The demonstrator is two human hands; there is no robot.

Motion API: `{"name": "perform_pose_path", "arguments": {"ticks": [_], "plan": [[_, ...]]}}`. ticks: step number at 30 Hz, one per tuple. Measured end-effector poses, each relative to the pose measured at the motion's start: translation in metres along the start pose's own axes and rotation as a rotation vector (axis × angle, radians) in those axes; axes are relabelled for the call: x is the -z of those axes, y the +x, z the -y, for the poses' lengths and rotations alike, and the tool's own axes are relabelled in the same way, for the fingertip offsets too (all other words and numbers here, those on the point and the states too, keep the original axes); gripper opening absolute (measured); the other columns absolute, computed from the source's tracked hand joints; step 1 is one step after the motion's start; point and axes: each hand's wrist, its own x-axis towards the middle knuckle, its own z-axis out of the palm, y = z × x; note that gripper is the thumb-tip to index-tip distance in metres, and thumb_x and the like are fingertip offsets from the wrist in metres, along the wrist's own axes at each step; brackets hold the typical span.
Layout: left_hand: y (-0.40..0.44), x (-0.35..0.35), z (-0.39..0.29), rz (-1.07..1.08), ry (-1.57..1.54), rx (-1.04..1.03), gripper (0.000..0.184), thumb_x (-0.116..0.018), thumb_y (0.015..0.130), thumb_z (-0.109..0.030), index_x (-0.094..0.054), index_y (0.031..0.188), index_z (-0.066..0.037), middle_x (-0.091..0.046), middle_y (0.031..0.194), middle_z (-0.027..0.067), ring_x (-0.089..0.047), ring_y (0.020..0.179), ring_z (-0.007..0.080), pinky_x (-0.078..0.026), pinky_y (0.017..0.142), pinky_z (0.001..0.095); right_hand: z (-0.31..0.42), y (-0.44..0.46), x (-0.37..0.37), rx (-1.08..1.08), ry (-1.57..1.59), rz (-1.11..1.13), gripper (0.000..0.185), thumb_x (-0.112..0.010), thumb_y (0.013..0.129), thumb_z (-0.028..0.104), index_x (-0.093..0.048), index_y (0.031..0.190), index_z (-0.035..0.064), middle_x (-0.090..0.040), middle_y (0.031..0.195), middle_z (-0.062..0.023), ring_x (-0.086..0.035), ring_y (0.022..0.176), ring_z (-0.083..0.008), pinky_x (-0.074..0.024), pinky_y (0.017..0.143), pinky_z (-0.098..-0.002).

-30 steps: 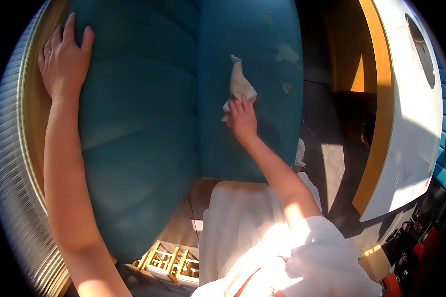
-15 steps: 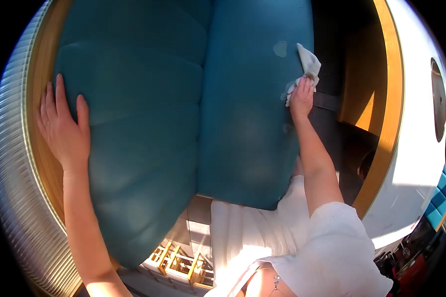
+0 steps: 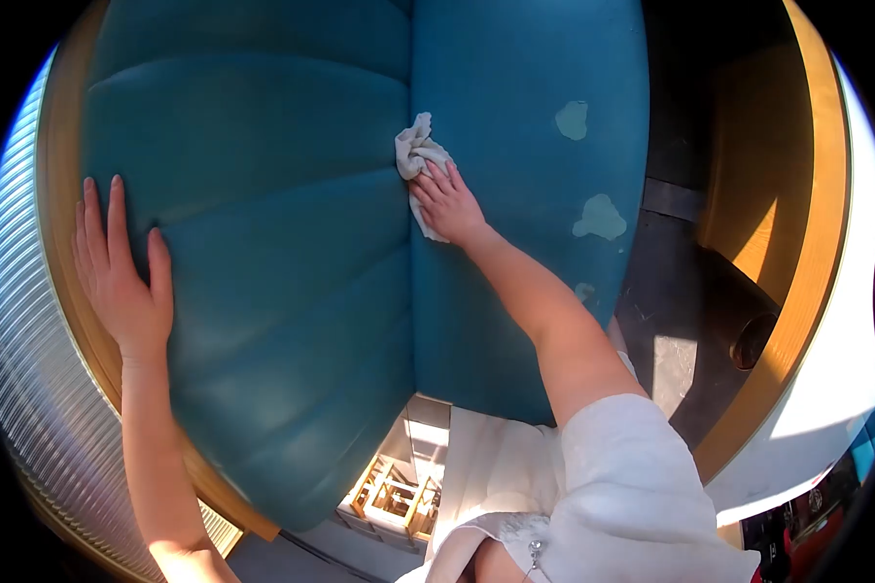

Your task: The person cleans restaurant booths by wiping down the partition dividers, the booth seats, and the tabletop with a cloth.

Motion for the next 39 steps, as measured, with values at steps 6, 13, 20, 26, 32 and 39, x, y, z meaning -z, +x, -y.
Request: {"name": "perform_pose_path", "arguments": {"ticks": [6, 13, 20, 26, 32, 39], "plan": [[0.004, 0.000, -0.001, -0.019, 0.015, -0.021, 0.046, -0.048, 0.091, -0.023, -0.044, 0.134, -0.010, -0.040, 0.140, 0.0131, -0.037, 0.128, 0.0329, -0.029, 0.105, 0.0437, -0.107, -0.113, 0.055, -0.589, -0.140, -0.156, 0.053, -0.048, 0.088, 0.025, -0.036, 0.138, 0.0108, -0.032, 0.144, -0.0084, -0.031, 0.132, -0.0282, -0.0233, 0.108, -0.0464], [0.003, 0.003, -0.003, -0.047, -0.011, 0.015, 0.048, -0.049, 0.088, -0.024, -0.044, 0.134, -0.012, -0.039, 0.140, 0.0125, -0.039, 0.126, 0.0343, -0.031, 0.102, 0.0450, -0.167, -0.185, 0.099, -1.308, 0.085, -0.334, 0.038, -0.048, 0.090, 0.017, -0.045, 0.124, 0.0018, -0.054, 0.119, -0.0167, -0.056, 0.102, -0.0327, -0.0478, 0.083, -0.0407], [0.002, 0.006, 0.000, 0.002, -0.054, 0.018, 0.047, -0.048, 0.090, -0.023, -0.042, 0.135, -0.010, -0.039, 0.140, 0.0142, -0.037, 0.127, 0.0358, -0.030, 0.104, 0.0442, -0.065, -0.156, 0.065, -0.532, -0.085, 0.024, 0.046, -0.051, 0.087, 0.022, -0.044, 0.128, 0.0036, -0.041, 0.134, -0.0145, -0.034, 0.128, -0.0328, -0.0278, 0.105, -0.0489], [0.003, 0.005, 0.001, -0.006, -0.033, -0.018, 0.046, -0.050, 0.089, -0.022, -0.045, 0.133, -0.009, -0.040, 0.138, 0.0163, -0.039, 0.125, 0.0389, -0.034, 0.101, 0.0453, -0.125, -0.116, 0.071, -0.354, -0.145, -0.157, 0.049, -0.052, 0.086, 0.023, -0.043, 0.131, 0.0064, -0.042, 0.134, -0.0092, -0.034, 0.129, -0.0278, -0.0256, 0.107, -0.0444], [0.004, 0.006, -0.002, -0.012, -0.051, -0.030, 0.044, -0.048, 0.092, -0.021, -0.044, 0.134, -0.008, -0.040, 0.138, 0.0157, -0.038, 0.127, 0.0354, -0.032, 0.103, 0.0426, -0.207, -0.047, 0.079, -0.561, -0.248, -0.452, 0.048, -0.052, 0.084, 0.016, -0.043, 0.130, 0.0049, -0.043, 0.134, -0.0117, -0.037, 0.126, -0.0324, -0.0314, 0.102, -0.0468], [0.004, 0.006, 0.001, 0.018, -0.039, -0.010, 0.046, -0.046, 0.091, -0.021, -0.042, 0.135, -0.006, -0.037, 0.140, 0.0162, -0.037, 0.128, 0.0372, -0.031, 0.103, 0.0449, -0.114, 0.059, 0.094, -0.233, 0.100, -0.563, 0.046, -0.054, 0.078, 0.005, -0.048, 0.123, 0.0000, -0.051, 0.122, -0.0167, -0.050, 0.114, -0.0318, -0.0421, 0.094, -0.0373]]}}
